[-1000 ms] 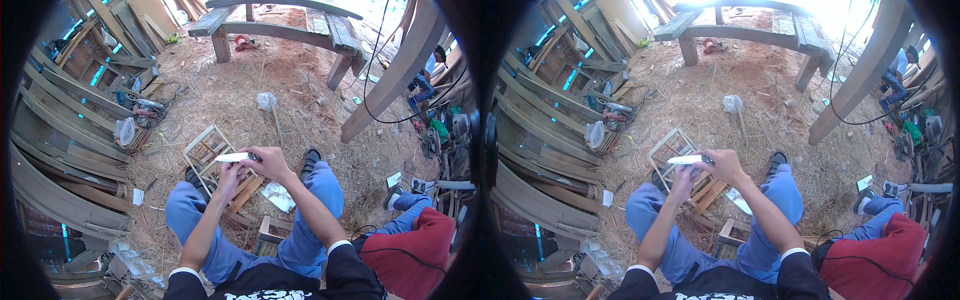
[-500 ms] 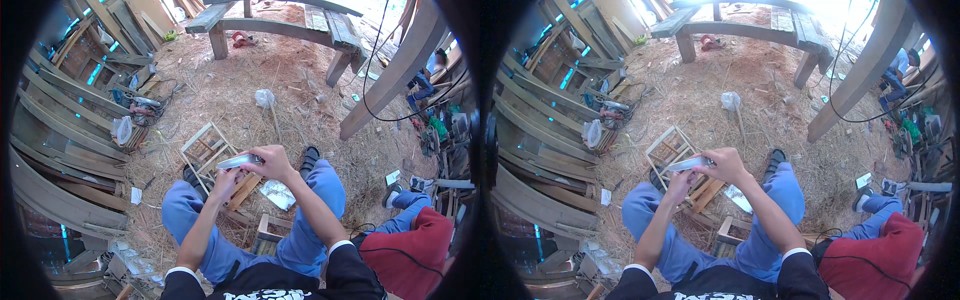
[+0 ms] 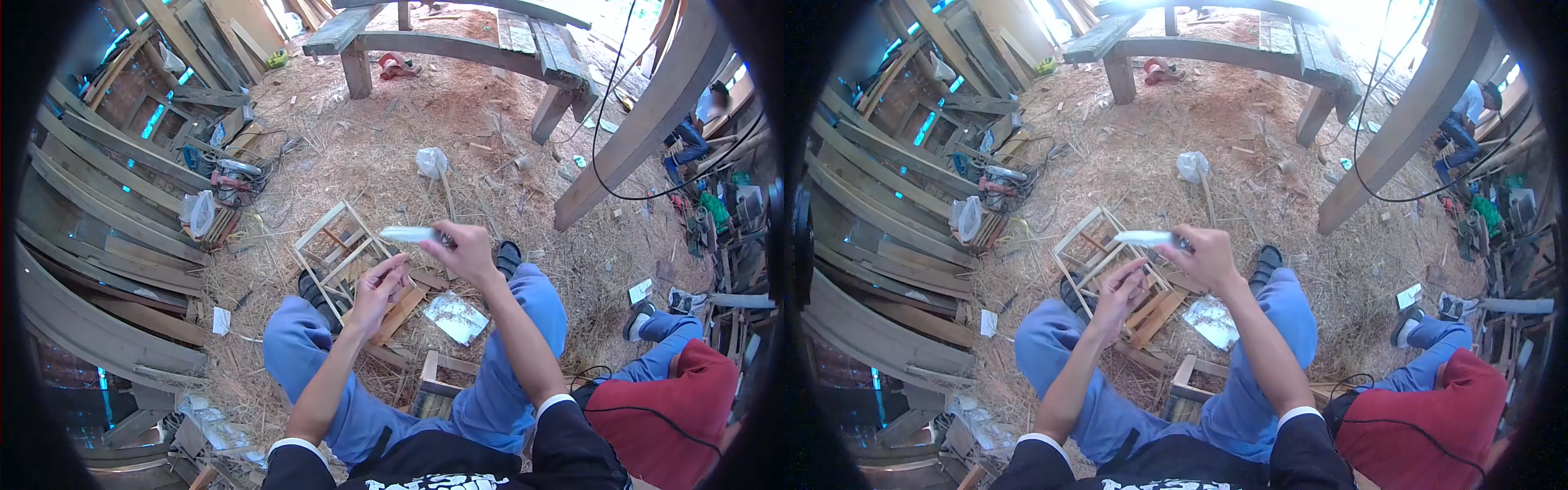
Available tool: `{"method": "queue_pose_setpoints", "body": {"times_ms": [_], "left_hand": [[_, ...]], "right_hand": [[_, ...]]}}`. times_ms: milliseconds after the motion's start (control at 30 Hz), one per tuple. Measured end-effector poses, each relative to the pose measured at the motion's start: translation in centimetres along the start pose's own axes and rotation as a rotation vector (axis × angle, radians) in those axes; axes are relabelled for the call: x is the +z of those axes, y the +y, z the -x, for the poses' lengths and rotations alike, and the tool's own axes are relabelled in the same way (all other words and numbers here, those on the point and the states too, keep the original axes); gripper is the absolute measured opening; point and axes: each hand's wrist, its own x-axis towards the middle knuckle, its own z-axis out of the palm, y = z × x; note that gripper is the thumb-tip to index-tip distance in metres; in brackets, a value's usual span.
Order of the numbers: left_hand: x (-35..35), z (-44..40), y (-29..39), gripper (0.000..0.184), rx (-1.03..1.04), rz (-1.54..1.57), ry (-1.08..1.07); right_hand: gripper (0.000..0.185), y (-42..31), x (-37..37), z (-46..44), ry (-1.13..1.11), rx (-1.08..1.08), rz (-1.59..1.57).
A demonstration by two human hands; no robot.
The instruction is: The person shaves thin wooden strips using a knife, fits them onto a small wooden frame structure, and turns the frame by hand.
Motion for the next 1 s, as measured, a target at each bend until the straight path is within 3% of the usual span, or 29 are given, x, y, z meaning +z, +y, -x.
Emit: {"method": "queue_pose_setpoints", "body": {"times_ms": [200,433,1000], "left_hand": [[-1.2,-0.8,-2.2,0.025,0.001,0.021,-0.034],[-0.9,-1.1,-2.2,0.026,0.002,-0.041,0.076],[-0.8,-1.0,-1.1,0.023,0.015,0.007,-0.056]], "right_hand": [[0.037,-1.2,2.2,2.1,-0.143,-0.111,-0.1],[0.039,-0.7,2.0,1.6,-0.128,-0.134,-0.1],[0.045,-0.4,0.9,1.2,-0.029,-0.223,0.027]]}}
